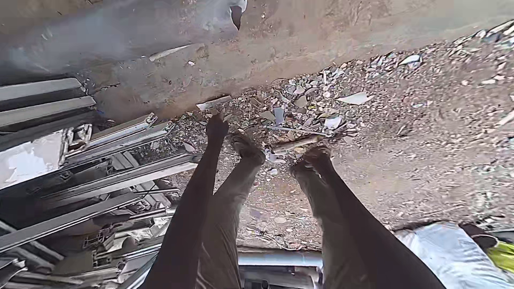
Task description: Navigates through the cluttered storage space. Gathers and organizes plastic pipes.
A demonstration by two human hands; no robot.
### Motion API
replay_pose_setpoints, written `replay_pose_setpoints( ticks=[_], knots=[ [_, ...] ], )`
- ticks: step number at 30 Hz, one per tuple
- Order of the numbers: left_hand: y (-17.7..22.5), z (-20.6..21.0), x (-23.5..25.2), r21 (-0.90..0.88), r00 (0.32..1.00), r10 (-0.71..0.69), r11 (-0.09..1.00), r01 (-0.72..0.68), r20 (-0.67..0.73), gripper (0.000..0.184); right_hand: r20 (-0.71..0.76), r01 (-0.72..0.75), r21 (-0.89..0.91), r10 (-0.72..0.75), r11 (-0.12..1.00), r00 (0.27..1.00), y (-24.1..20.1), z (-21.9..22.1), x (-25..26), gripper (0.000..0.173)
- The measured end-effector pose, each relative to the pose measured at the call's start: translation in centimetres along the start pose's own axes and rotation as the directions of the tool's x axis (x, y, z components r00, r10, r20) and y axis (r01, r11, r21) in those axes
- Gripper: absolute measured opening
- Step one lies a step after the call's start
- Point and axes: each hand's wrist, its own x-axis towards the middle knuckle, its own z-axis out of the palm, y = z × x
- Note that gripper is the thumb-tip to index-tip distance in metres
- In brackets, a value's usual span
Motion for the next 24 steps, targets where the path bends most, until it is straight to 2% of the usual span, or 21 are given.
replay_pose_setpoints(
  ticks=[3, 6, 10, 12, 14, 15, 18, 20, 22, 24],
  knots=[
    [1.4, 0.8, 5.3, 0.148, 0.997, 0.052, 0.988, -0.043, -0.059, 0.04, 0.001, -0.127, 0.111, 0.127, 0.986, 0.992, 1.8, 1.7, 4.4, 0.041],
    [1.2, 2.4, 10.0, 0.295, 0.996, 0.067, 0.954, -0.048, -0.057, 0.047, 0.034, -0.171, 0.229, 0.168, 0.958, 0.985, 2.0, 3.3, 7.4, 0.052],
    [1.1, 3.9, 12.2, 0.38, 0.997, 0.047, 0.925, -0.017, -0.069, 0.063, 0.108, -0.25, 0.435, 0.225, 0.865, 0.968, 2.7, 5.6, 11.4, 0.059],
    [1.2, 4.3, 12.7, 0.453, 0.995, 0.08, 0.89, -0.044, -0.061, 0.055, 0.124, -0.278, 0.502, 0.25, 0.819, 0.96, 3.3, 6.4, 13.5, 0.06],
    [0.5, 4.1, 12.7, 0.511, 0.993, 0.109, 0.857, -0.074, -0.038, 0.052, 0.104, -0.262, 0.504, 0.244, 0.823, 0.964, 3.2, 7.1, 14.3, 0.054],
    [0.1, 4.2, 12.2, 0.515, 0.992, 0.126, 0.852, -0.093, -0.03, 0.053, 0.063, -0.221, 0.469, 0.217, 0.855, 0.974, 3.0, 6.9, 13.6, 0.053],
    [0.0, 3.5, 9.1, 0.429, 0.985, 0.167, 0.894, -0.13, -0.05, 0.057, -0.231, -0.012, 0.328, 0.093, 0.945, 0.968, -0.2, 5.2, 9.0, 0.045],
    [0.8, 2.1, 4.9, 0.304, 0.986, 0.165, 0.941, -0.147, -0.033, 0.053, -0.357, 0.003, 0.304, 0.111, 0.953, 0.928, -3.1, 3.1, 4.2, 0.038],
    [1.8, 0.1, -0.3, 0.111, 0.987, 0.161, 0.981, -0.159, -0.009, 0.047, -0.405, 0.006, 0.193, 0.074, 0.981, 0.911, -6.6, 0.6, -0.8, 0.032],
    [2.6, -2.1, -6.3, -0.087, 0.98, 0.187, 0.98, -0.181, 0.071, 0.041, -0.392, 0.093, 0.18, -0.016, 0.979, 0.92, -9.9, -1.7, -6.4, 0.031]
  ],
)
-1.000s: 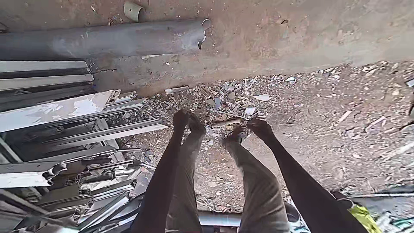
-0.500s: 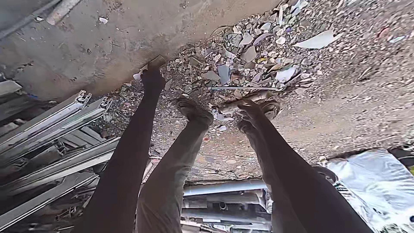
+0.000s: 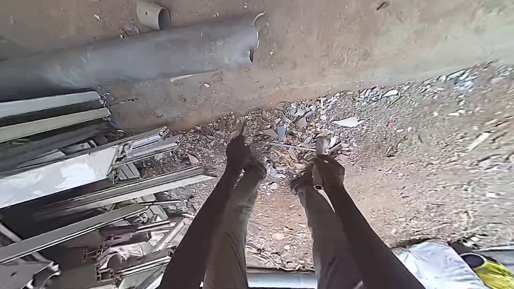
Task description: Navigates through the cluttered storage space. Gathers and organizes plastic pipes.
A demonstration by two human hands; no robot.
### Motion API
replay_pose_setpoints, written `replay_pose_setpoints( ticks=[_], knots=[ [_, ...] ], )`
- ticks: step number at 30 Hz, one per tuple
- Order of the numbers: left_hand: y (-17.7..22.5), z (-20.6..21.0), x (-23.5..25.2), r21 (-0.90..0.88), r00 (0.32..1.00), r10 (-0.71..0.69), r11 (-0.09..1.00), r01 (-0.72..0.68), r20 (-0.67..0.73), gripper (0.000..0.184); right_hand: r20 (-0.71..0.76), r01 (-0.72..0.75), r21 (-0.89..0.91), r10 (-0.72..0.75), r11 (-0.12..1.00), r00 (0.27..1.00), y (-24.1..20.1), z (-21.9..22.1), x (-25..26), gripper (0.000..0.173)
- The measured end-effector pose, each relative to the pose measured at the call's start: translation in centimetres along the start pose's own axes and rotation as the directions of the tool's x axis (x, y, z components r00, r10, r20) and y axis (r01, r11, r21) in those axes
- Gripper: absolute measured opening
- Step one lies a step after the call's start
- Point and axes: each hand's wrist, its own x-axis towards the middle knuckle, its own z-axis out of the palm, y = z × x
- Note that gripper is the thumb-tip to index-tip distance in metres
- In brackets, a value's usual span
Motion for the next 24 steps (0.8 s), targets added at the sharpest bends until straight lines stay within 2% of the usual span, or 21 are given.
replay_pose_setpoints(
  ticks=[2, 4, 5, 7, 8, 10, 12, 14, 16, 19, 21, 24],
  knots=[
    [2.3, -2.0, -5.5, -0.139, 0.993, 0.052, 0.99, -0.037, 0.102, 0.04, 0.069, 0.05, 0.09, -0.056, 0.995, 0.996, -3.9, -3.8, -4.0, 0.049],
    [4.0, -3.2, -10.2, -0.285, 0.981, 0.153, 0.952, -0.114, 0.118, 0.04, 0.184, 0.085, 0.098, -0.102, 0.992, 0.978, -7.6, -7.4, -7.6, 0.064],
    [4.7, -3.8, -12.7, -0.358, 0.972, 0.204, 0.922, -0.149, 0.12, 0.039, 0.234, 0.13, 0.053, -0.139, 0.99, 0.962, -8.9, -8.8, -9.4, 0.059],
    [6.8, -6.0, -16.9, -0.5, 0.949, 0.298, 0.84, -0.212, 0.099, 0.035, 0.322, 0.249, -0.008, -0.233, 0.968, 0.918, -12.0, -10.9, -12.3, 0.029],
    [7.8, -7.4, -18.4, -0.552, 0.94, 0.332, 0.8, -0.237, 0.076, 0.034, 0.382, 0.277, 0.015, -0.262, 0.961, 0.887, -13.7, -11.7, -13.3, 0.022],
    [9.1, -9.5, -20.9, -0.639, 0.932, 0.361, 0.725, -0.256, 0.036, 0.033, 0.521, 0.289, 0.1, -0.298, 0.952, 0.8, -16.0, -12.6, -15.5, 0.029],
    [9.9, -11.0, -22.2, -0.721, 0.941, 0.339, 0.649, -0.243, -0.013, 0.032, 0.621, 0.242, 0.151, -0.283, 0.958, 0.731, -18.2, -12.4, -17.1, 0.045],
    [10.2, -12.9, -22.5, -0.792, 0.956, 0.288, 0.571, -0.216, -0.054, 0.031, 0.68, 0.182, 0.174, -0.252, 0.968, 0.689, -21.6, -11.7, -18.8, 0.062],
    [10.2, -14.7, -22.2, -0.827, 0.96, 0.265, 0.518, -0.219, -0.089, 0.032, 0.703, 0.176, 0.221, -0.281, 0.959, 0.654, -23.9, -10.0, -18.5, 0.077],
    [9.7, -16.8, -21.7, -0.841, 0.957, 0.241, 0.474, -0.262, -0.162, 0.024, 0.674, 0.1, 0.302, -0.287, 0.948, 0.681, -26.4, -8.8, -18.6, 0.069],
    [8.3, -18.0, -18.9, -0.813, 0.973, 0.12, 0.534, -0.231, -0.198, 0.024, 0.649, 0.117, 0.289, -0.285, 0.95, 0.705, -28.1, -8.8, -17.7, 0.059],
    [3.5, -18.9, -12.7, -0.69, 0.958, -0.158, 0.722, -0.052, -0.238, 0.028, 0.606, 0.089, 0.268, -0.24, 0.959, 0.758, -27.8, -9.1, -16.5, 0.045]
  ],
)
